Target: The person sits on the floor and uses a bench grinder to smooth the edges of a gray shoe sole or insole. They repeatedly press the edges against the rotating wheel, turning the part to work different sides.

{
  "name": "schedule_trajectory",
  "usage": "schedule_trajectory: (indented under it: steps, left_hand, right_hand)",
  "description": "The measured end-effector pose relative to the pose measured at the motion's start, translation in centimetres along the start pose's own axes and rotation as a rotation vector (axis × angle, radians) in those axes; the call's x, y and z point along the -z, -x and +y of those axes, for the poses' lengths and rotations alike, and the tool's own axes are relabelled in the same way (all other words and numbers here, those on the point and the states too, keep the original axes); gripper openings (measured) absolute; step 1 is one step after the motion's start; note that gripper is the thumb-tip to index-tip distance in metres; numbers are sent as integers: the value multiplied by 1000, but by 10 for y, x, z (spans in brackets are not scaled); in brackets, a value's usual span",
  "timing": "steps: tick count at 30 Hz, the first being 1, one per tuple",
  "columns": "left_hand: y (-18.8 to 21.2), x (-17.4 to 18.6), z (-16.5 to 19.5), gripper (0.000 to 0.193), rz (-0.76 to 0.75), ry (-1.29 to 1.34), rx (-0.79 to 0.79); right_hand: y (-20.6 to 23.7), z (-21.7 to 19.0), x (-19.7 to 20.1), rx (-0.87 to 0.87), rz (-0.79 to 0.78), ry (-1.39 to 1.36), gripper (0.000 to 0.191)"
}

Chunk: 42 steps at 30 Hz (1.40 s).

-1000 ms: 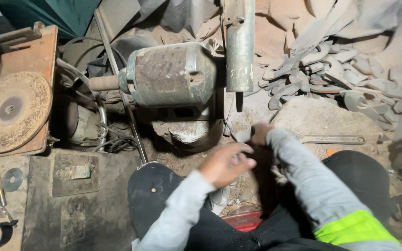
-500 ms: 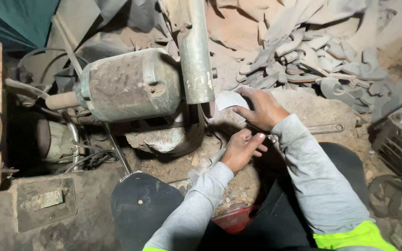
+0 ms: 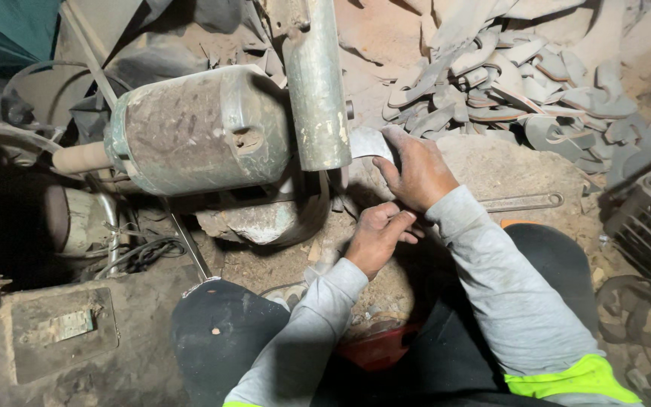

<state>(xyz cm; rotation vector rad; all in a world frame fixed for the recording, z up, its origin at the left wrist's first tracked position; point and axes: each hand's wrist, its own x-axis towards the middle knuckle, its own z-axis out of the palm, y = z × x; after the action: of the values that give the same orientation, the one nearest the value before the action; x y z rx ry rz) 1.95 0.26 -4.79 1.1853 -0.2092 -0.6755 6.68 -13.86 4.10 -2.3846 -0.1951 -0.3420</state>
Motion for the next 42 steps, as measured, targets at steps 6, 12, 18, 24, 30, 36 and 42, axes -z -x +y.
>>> schedule_trajectory:
  steps: [6, 12, 18, 24, 30, 36, 42]
  left_hand:
    - [10, -7, 7, 20, 54, -61, -23]
    - [42, -45, 25, 27, 400, -778, 0]
    - [50, -41, 38, 21, 505, -1100, -471]
    - [32, -14, 32, 18, 197, -367, -109]
    - [16, 0, 19, 22, 129, -284, -106]
    - [20, -9, 14, 19, 164, -379, -96]
    - [23, -7, 14, 25, 232, -393, 6]
  right_hand:
    - [9, 7, -8, 45, 4, 10, 43]
    - [28, 52, -26, -116, -377, -33, 64]
    - [30, 62, -34, -99, -387, -84, 79]
    - [15, 23, -19, -52, -225, -118, 55]
    - [1, 12, -19, 40, -125, -30, 52]
    - [5, 25, -7, 107, -226, -71, 59]
    - [11, 51, 24, -176, -426, -137, 49]
